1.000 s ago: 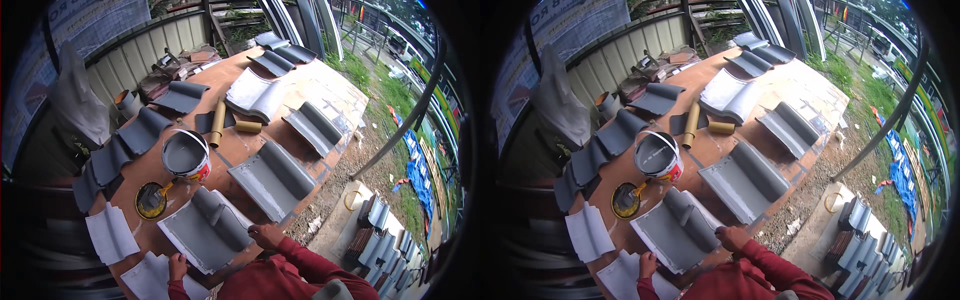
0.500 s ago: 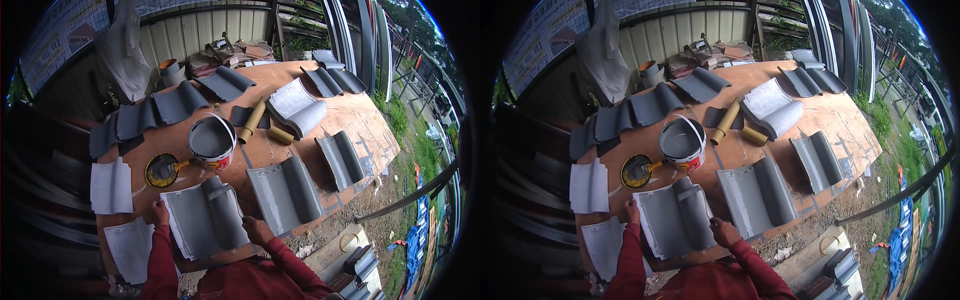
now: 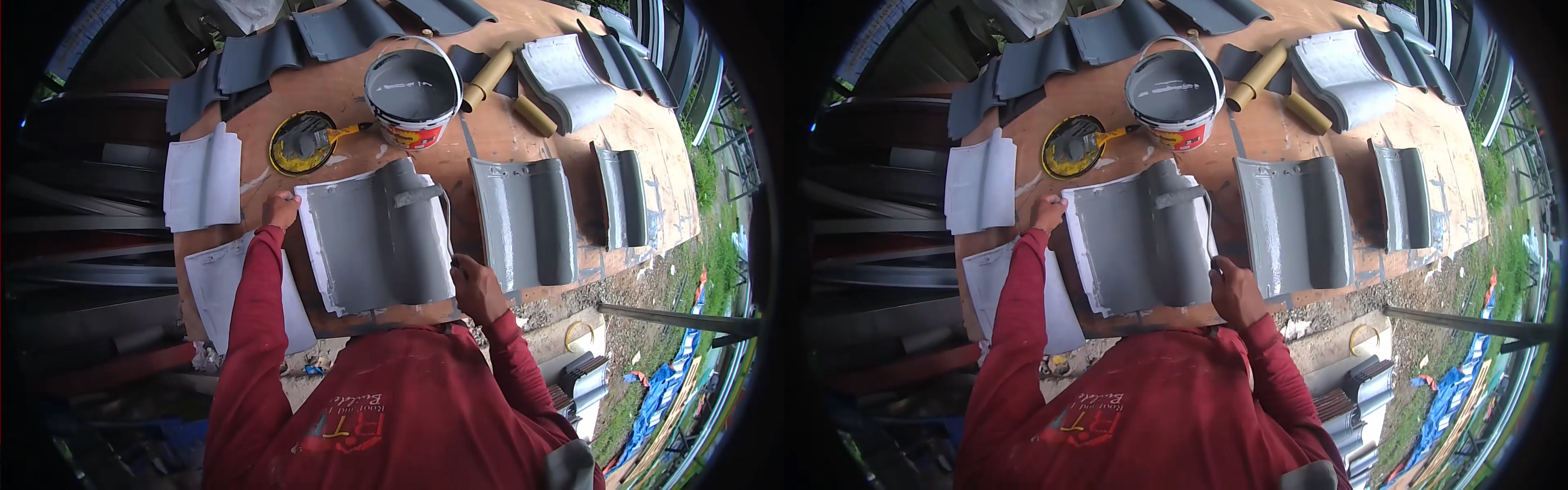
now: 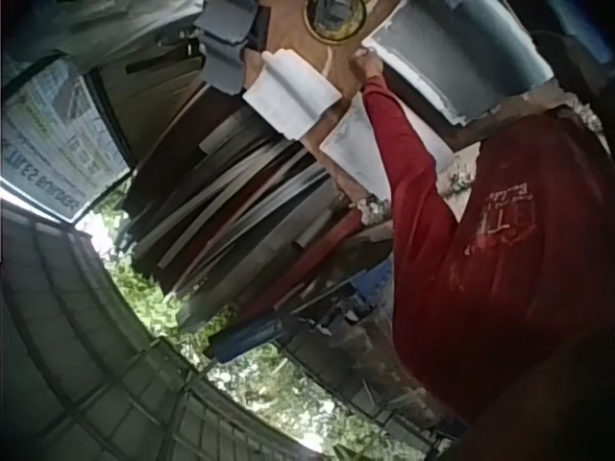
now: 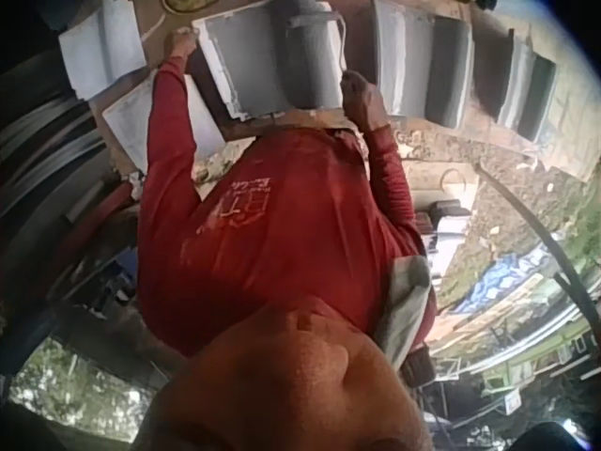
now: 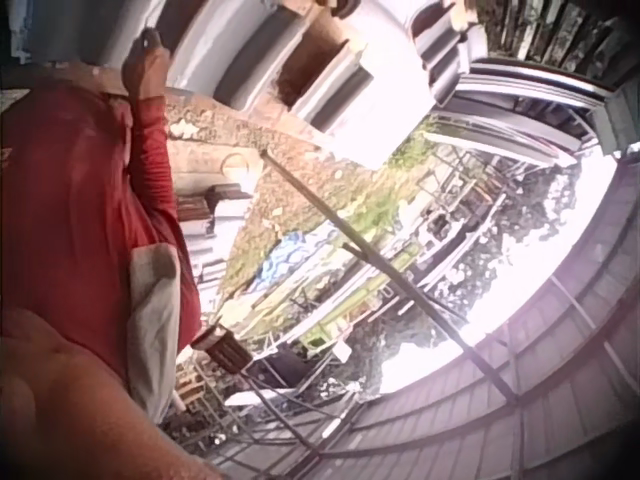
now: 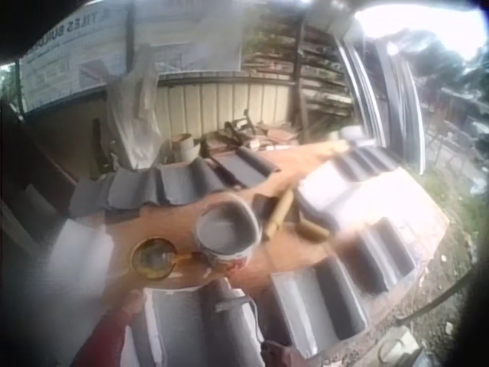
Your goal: The person paints the inside of curved tiles with a paint roller and levels the coating with a putty knife.
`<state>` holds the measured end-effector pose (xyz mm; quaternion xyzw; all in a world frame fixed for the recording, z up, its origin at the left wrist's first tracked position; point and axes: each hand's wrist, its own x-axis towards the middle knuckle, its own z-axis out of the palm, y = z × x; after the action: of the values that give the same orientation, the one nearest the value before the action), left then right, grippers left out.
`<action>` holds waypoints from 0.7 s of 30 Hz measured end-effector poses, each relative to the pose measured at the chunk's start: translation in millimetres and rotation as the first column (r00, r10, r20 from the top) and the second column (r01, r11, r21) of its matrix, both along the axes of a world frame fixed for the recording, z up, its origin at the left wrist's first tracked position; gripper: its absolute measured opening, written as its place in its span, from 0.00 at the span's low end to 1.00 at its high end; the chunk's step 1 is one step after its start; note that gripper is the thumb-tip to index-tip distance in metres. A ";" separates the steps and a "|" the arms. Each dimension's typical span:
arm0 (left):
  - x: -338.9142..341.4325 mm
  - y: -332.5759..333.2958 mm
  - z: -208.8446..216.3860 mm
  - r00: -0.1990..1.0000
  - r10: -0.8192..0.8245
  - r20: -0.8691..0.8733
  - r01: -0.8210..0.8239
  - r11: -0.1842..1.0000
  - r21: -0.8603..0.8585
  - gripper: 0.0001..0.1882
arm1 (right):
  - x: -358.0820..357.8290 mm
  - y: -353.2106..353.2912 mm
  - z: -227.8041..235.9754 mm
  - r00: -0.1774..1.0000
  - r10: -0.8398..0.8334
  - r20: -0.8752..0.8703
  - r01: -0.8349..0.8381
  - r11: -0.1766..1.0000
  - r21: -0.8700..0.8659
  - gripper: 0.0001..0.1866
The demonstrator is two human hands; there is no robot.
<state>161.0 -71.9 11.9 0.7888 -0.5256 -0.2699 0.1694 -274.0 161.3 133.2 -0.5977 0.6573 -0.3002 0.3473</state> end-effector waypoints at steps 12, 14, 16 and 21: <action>-35.2 4.5 35.0 0.990 -0.085 0.109 0.084 0.996 0.018 0.19 | 6.4 -40.5 28.3 0.990 -0.062 0.127 0.032 0.973 0.228 0.14; -19.8 -0.2 32.4 0.995 -0.088 0.050 0.086 0.995 0.052 0.20 | 16.6 -74.6 30.9 0.981 -0.083 0.174 0.037 0.967 0.253 0.14; -15.7 -5.2 30.2 0.996 -0.086 -0.036 0.090 0.991 0.101 0.21 | 17.6 -80.4 33.1 0.969 -0.120 0.215 0.059 0.960 0.273 0.14; 0.3 5.9 10.5 0.994 -0.093 -0.055 0.097 0.994 0.059 0.20 | 5.4 -20.7 34.3 0.990 -0.030 0.139 -0.012 0.957 0.290 0.14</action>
<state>161.3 -66.0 22.4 0.7604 -0.5494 -0.3142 0.1458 -268.6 140.6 167.5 -0.5145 0.6706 -0.2437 0.4757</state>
